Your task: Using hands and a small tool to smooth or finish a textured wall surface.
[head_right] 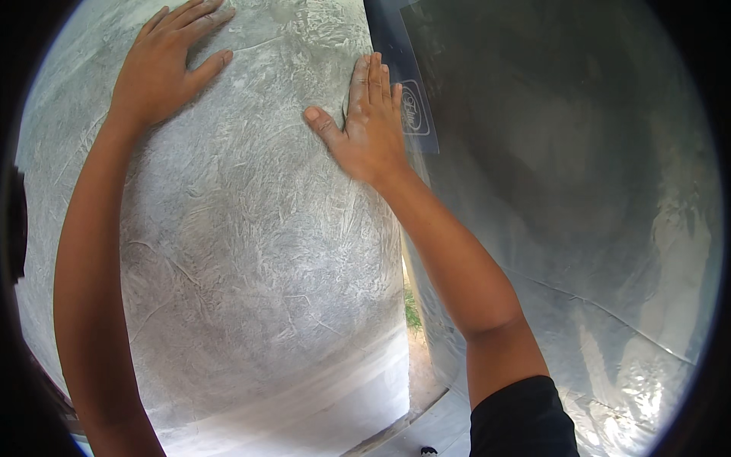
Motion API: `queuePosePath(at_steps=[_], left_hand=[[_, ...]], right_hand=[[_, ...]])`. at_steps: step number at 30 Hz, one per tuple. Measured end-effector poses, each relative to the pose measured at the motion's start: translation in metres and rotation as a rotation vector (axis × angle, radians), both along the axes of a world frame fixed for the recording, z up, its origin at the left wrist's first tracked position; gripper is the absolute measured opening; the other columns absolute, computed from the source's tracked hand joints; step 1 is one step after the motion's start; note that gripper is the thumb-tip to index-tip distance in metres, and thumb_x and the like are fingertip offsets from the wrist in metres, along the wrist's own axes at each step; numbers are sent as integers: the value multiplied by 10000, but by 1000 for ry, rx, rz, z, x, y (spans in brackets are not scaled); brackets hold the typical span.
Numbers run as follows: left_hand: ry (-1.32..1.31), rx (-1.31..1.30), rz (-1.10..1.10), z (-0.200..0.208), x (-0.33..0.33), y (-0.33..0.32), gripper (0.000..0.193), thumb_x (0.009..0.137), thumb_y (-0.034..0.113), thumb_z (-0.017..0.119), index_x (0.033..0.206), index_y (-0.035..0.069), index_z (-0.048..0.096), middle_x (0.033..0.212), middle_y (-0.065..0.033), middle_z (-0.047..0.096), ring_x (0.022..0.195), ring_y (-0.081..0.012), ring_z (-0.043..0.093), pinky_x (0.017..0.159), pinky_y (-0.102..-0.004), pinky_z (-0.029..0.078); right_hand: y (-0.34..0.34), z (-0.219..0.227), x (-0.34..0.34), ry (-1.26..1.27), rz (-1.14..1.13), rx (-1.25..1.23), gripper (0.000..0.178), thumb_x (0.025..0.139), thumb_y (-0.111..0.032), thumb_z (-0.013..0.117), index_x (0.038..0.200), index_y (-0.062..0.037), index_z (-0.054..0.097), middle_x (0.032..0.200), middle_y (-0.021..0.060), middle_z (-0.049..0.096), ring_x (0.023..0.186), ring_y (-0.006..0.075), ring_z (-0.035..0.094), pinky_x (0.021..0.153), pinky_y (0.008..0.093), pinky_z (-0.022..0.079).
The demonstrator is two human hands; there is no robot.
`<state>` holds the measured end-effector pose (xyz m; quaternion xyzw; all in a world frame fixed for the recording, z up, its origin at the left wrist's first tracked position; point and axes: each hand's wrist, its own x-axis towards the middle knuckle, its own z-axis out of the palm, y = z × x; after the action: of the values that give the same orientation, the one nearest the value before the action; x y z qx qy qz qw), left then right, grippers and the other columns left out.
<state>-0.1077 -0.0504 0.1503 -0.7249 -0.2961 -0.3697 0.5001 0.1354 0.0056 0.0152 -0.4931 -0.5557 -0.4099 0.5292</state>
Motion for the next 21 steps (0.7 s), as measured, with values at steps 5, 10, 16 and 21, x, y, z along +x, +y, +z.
queuePosePath(at_steps=[5, 10, 16, 21], left_hand=[[8, 31, -26, 0, -5, 6, 567, 831, 406, 579, 1274, 52, 571, 1397, -142, 490, 1355, -267, 381, 1157, -450, 205], [-10, -17, -30, -1, 0, -4, 559, 830, 405, 581, 1258, 46, 583, 1387, -143, 500, 1351, -268, 387, 1156, -449, 208], [1, 24, -28, 0, -5, 6, 558, 826, 400, 587, 1255, 43, 584, 1384, -146, 503, 1347, -262, 394, 1155, -443, 213], [-9, 9, -48, -1, 1, -8, 555, 823, 395, 590, 1249, 40, 588, 1376, -152, 509, 1341, -267, 402, 1154, -446, 215]], right_hand=[[-10, -45, -23, -189, -26, -76, 1098, 832, -735, 453, 1482, 66, 78, 1551, 265, 98, 1443, 414, 92, 1159, 518, 60], [-5, 15, 5, 70, 74, -1, 1114, 823, -754, 441, 1480, 71, 85, 1541, 292, 93, 1444, 418, 76, 1151, 545, 53], [-9, -42, -32, -217, -24, -64, 1108, 830, -752, 428, 1477, 79, 81, 1546, 277, 99, 1441, 417, 98, 1157, 527, 60], [-10, 14, 3, -55, -22, -12, 1137, 813, -769, 434, 1477, 79, 73, 1537, 299, 93, 1436, 430, 109, 1153, 539, 68]])
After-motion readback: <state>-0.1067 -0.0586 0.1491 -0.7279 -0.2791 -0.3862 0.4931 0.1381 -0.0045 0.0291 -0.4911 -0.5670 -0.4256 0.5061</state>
